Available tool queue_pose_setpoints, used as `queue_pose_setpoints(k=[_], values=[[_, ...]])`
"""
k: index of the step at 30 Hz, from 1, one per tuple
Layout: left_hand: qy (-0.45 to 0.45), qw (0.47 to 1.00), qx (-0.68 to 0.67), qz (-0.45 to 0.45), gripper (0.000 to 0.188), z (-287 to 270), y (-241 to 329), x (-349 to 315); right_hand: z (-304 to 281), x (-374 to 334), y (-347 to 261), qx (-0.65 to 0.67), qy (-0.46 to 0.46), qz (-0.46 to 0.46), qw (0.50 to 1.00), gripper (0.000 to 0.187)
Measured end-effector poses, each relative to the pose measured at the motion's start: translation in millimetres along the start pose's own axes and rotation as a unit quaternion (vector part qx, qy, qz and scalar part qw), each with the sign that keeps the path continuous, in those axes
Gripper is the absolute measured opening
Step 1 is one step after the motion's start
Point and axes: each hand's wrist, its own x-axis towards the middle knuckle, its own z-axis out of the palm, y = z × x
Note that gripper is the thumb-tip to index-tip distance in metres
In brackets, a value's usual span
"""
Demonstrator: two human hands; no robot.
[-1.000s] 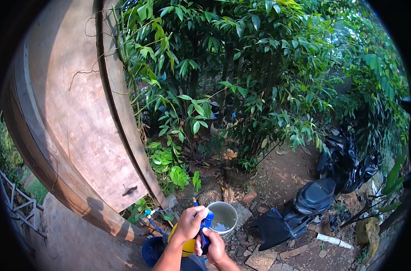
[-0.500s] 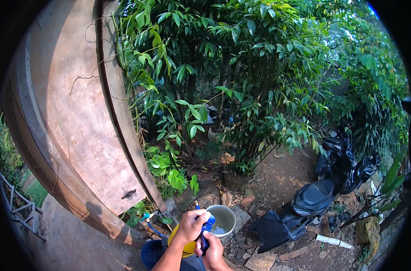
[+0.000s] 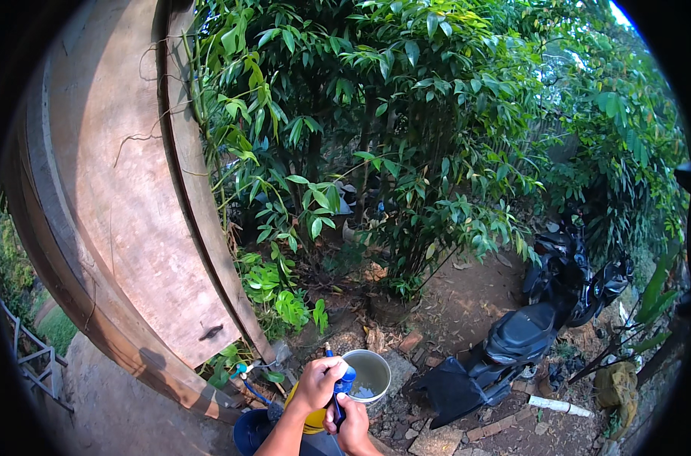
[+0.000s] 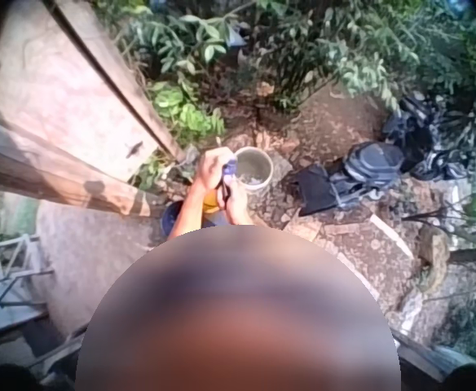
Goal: The person assembles a yellow and blue garden sprayer by attaching the pump handle and hose, then screws the cap onto the tank. The person then dips the hose into a blue bucket of water to fill the sprayer.
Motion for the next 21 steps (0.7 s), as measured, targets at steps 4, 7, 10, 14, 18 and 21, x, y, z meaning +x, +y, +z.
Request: queue_pose_setpoints(k=[4,7,10,14,18,21], values=[[-0.011,1.0,0.02,0.009,0.063,4,-1,1,-3,-2,0,-0.003,0.001,-0.013,1.0,0.055],[-0.021,1.0,0.015,0.011,0.064,6,-2,2,-6,-1,-4,-0.011,-0.01,-0.02,1.0,0.053],[-0.028,0.999,-0.014,-0.009,0.063,8,-4,5,-8,-1,-7,-0.01,-0.006,-0.02,1.0,0.055],[0.046,0.991,0.076,0.098,0.039,14,0,10,-13,3,-9,-0.015,-0.015,-0.016,1.0,0.058],[0.199,0.94,0.214,0.174,0.026,26,16,7,-13,3,-10,-0.038,-0.011,-0.021,0.999,0.058],[0.142,0.963,0.128,0.189,0.019,18,34,1,-5,-10,-12,-0.076,0.0,-0.032,0.997,0.061]])
